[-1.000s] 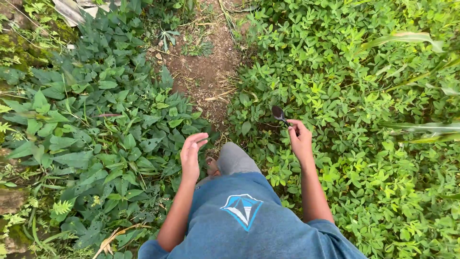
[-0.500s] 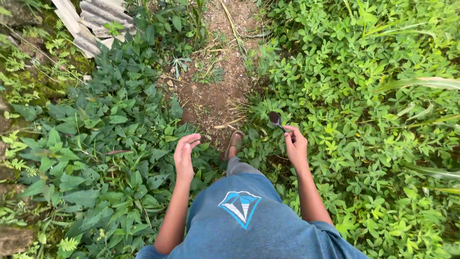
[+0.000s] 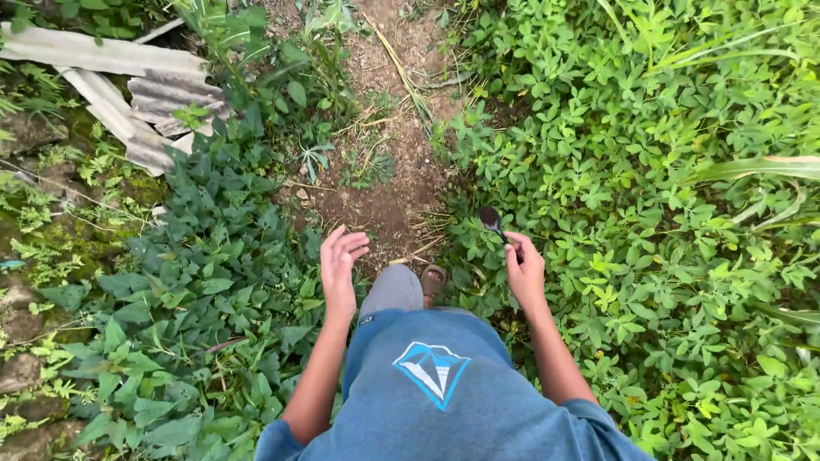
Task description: Picking leaves from plants and placing them into a container with liquid.
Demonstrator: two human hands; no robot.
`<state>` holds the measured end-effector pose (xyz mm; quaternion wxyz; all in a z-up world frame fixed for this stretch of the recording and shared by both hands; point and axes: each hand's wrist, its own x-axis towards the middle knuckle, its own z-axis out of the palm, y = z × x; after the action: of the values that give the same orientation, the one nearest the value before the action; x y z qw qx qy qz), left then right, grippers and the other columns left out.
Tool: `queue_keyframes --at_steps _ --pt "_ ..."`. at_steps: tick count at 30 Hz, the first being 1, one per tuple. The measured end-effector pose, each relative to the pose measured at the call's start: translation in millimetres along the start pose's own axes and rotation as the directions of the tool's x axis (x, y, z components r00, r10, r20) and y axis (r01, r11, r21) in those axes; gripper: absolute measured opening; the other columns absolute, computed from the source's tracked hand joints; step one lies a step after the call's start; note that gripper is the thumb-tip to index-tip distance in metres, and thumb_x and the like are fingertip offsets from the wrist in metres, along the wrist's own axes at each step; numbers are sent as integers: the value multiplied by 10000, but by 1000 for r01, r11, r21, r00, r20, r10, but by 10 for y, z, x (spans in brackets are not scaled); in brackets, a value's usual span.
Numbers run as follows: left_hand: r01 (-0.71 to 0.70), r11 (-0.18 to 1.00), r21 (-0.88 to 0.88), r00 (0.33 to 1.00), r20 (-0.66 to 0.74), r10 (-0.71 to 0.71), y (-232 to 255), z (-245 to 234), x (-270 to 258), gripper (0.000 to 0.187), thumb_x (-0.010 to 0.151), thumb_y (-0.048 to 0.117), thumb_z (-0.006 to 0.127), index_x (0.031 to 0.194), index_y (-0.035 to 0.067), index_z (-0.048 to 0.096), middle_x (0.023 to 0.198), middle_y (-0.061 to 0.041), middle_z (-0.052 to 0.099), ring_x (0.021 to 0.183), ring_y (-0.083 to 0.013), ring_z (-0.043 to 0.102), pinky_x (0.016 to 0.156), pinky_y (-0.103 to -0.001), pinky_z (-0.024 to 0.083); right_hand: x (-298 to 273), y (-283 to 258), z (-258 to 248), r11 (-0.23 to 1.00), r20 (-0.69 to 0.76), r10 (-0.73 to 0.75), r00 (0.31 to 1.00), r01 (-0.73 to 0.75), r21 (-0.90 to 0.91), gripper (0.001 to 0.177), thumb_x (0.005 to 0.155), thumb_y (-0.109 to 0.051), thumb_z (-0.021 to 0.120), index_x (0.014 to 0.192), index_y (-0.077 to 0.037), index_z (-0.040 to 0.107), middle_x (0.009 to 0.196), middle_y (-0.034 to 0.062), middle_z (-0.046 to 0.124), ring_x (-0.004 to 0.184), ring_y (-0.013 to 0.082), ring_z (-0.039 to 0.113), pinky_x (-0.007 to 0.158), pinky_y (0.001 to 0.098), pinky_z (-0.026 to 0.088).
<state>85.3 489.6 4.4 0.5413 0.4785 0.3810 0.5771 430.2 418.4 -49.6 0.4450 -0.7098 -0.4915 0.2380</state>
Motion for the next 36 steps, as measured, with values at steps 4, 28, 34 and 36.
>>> queue_keyframes --at_steps 4,28,34,36 --pt "33 999 -13 999 27 -32 -63 -23 209 489 1086 275 490 1467 -19 403 1320 -207 613 1215 -286 626 1064 -442 517 189 -12 58 996 -3 53 999 -52 67 250 1009 -43 628 1255 -65 659 759 -14 464 652 84 406 567 252 364" --pt "169 984 -51 968 198 -156 -584 -1067 3446 386 1081 224 435 1343 -34 551 1276 -175 652 1201 -261 644 1069 -424 522 2168 -589 1940 988 -172 134 976 -144 -49 242 998 -64 632 1237 -48 669 756 12 548 631 98 469 565 260 415" --pt "245 969 41 918 311 -246 -804 -1063 4081 368 1089 206 453 1336 -45 560 1268 -182 654 1186 -260 635 1081 -424 513 2115 -628 2161 973 -273 226 935 -228 27 255 993 -57 633 1245 -43 674 791 16 556 676 83 464 589 253 411" --pt "275 959 72 886 368 -281 -835 -933 4282 365 1093 230 446 1310 -36 570 1264 -172 664 1201 -254 645 1089 -410 514 2089 -635 2135 956 -326 273 905 -293 -15 259 993 -47 643 1249 -39 678 754 30 515 680 89 437 597 262 395"
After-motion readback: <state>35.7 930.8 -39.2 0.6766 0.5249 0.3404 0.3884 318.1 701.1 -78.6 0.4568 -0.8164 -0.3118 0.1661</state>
